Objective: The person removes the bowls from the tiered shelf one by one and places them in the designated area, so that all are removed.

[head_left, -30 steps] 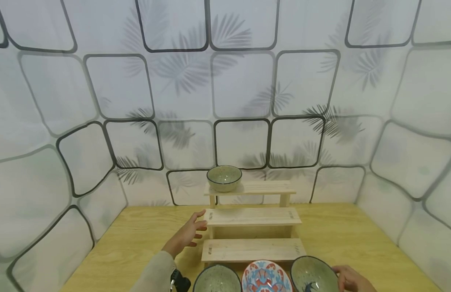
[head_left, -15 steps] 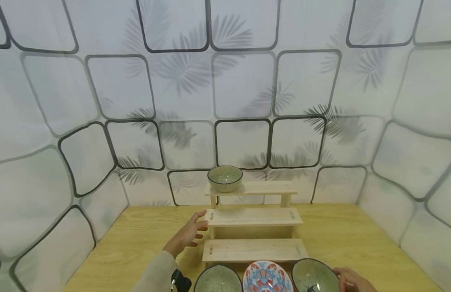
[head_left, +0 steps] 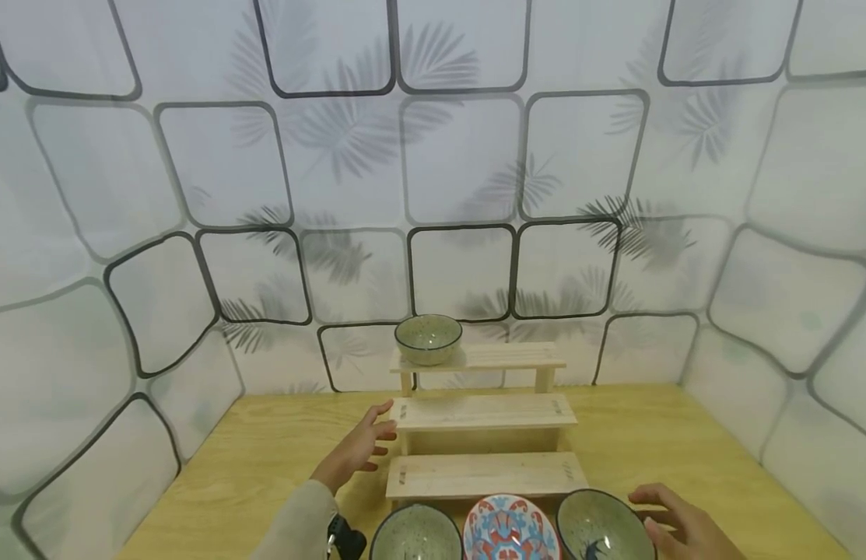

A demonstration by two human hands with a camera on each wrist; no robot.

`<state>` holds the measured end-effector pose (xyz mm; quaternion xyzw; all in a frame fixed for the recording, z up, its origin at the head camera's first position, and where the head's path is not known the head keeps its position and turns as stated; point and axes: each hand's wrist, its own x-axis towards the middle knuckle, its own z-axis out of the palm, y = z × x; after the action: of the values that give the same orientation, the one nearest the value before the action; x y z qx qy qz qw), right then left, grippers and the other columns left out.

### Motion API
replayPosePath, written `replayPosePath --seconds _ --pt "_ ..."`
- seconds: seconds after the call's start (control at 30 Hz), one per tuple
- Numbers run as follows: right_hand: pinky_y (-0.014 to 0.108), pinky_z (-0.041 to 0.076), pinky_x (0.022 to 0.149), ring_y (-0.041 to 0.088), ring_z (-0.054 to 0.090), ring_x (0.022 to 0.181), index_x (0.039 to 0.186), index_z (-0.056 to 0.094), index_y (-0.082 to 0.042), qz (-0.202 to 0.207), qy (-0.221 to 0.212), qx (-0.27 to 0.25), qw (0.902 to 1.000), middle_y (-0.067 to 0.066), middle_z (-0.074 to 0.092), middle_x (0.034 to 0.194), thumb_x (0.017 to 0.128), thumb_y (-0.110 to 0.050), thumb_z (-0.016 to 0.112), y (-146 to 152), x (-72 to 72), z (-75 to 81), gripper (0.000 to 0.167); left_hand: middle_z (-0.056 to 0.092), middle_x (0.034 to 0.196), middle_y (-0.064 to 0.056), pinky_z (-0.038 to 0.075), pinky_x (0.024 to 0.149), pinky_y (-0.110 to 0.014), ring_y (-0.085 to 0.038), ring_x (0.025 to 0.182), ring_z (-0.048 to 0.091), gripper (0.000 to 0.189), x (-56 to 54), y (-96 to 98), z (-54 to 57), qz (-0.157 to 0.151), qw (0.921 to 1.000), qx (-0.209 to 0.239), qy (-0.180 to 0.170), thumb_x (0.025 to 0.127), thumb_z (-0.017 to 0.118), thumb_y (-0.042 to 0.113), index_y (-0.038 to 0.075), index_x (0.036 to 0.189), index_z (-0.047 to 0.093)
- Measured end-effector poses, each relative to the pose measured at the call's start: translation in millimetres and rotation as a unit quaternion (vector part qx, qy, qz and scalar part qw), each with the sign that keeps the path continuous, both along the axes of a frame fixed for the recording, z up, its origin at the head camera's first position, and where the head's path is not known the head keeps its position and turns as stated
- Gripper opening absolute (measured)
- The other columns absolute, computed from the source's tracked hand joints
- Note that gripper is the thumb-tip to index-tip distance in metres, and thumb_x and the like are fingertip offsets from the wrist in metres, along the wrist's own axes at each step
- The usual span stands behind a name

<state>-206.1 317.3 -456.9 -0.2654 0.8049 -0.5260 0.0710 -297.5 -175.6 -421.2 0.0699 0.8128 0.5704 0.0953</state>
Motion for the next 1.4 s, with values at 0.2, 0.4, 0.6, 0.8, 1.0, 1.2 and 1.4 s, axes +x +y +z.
replayPosePath --seconds 0.2,0.4,0.6,0.8,1.0,1.2,1.4 --pt "0.022 0.049 0.083 -0.003 0.052 0.113 0.138 0.041 0.006 0.037 0.096 -0.037 0.994 -0.026 0.049 0.13 0.104 0.003 0.027 -13.9 -11.1 26.2 0.037 0.05 0.131 -0.027 0.042 0.084 -0.062 -0.05 0.114 0.05 0.062 -0.8 -0.3 0.5 0.0 1.0 -0.001 0.001 0.102 0.043 0.043 0.017 0.155 0.022" --pt "0.025 0.048 0.088 0.003 0.053 0.118 0.146 0.04 -0.01 0.089 0.109 -0.096 0.9853 -0.017 0.052 0.134 0.104 0.004 0.02 -37.1 -27.5 52.8 0.048 0.049 0.132 -0.028 0.042 0.083 -0.062 -0.05 0.114 0.05 0.062 -1.0 -1.5 -0.7 0.003 1.0 -0.001 0.0 0.102 0.043 0.042 0.017 0.154 0.022" --pt "0.027 0.05 0.086 0.005 0.057 0.114 0.144 0.039 -0.004 0.043 0.187 -0.08 0.9781 -0.016 0.054 0.131 0.102 0.007 0.031 -62.2 -42.9 70.1 0.044 0.048 0.132 -0.028 0.041 0.084 -0.062 -0.049 0.114 0.05 0.061 0.8 -0.5 3.1 -0.002 1.0 -0.002 0.002 0.103 0.042 0.042 0.017 0.154 0.022" --pt "0.027 0.051 0.083 0.013 0.061 0.11 0.137 0.04 0.01 -0.001 0.226 -0.075 0.9713 0.024 0.057 0.125 0.098 0.007 0.048 -83.6 -60.6 73.6 0.04 0.052 0.129 -0.024 0.043 0.082 -0.06 -0.047 0.112 0.052 0.063 -1.2 -2.5 0.2 -0.004 1.0 -0.005 0.004 0.102 0.043 0.044 0.017 0.155 0.022" --pt "0.032 0.053 0.082 0.029 0.062 0.109 0.136 0.042 0.008 -0.012 0.23 -0.05 0.9719 0.033 0.054 0.124 0.096 0.003 0.054 -107.5 -72.4 78.5 0.042 0.05 0.131 -0.026 0.044 0.081 -0.06 -0.047 0.112 0.052 0.064 -4.0 -5.6 -5.6 -0.008 0.9999 -0.003 0.007 0.102 0.043 0.045 0.017 0.155 0.021" --pt "0.034 0.052 0.084 0.042 0.059 0.111 0.14 0.044 -0.003 -0.038 0.225 -0.025 0.9732 0.025 0.055 0.13 0.095 -0.005 0.06 -129.6 -81.1 84.8 0.048 0.051 0.13 -0.024 0.044 0.081 -0.061 -0.048 0.112 0.052 0.064 -3.5 -5.4 -6.2 -0.004 0.9999 -0.005 0.011 0.102 0.043 0.046 0.017 0.155 0.023" --pt "0.043 0.051 0.087 0.04 0.059 0.112 0.139 0.044 0.0 -0.066 0.233 -0.026 0.9698 0.026 0.055 0.13 0.094 -0.011 0.064 -151.0 -89.6 96.9 0.05 0.051 0.13 -0.027 0.043 0.081 -0.061 -0.048 0.111 0.052 0.062 -4.8 -4.1 -5.6 0.003 1.0 -0.001 0.008 0.102 0.043 0.043 0.016 0.154 0.024"
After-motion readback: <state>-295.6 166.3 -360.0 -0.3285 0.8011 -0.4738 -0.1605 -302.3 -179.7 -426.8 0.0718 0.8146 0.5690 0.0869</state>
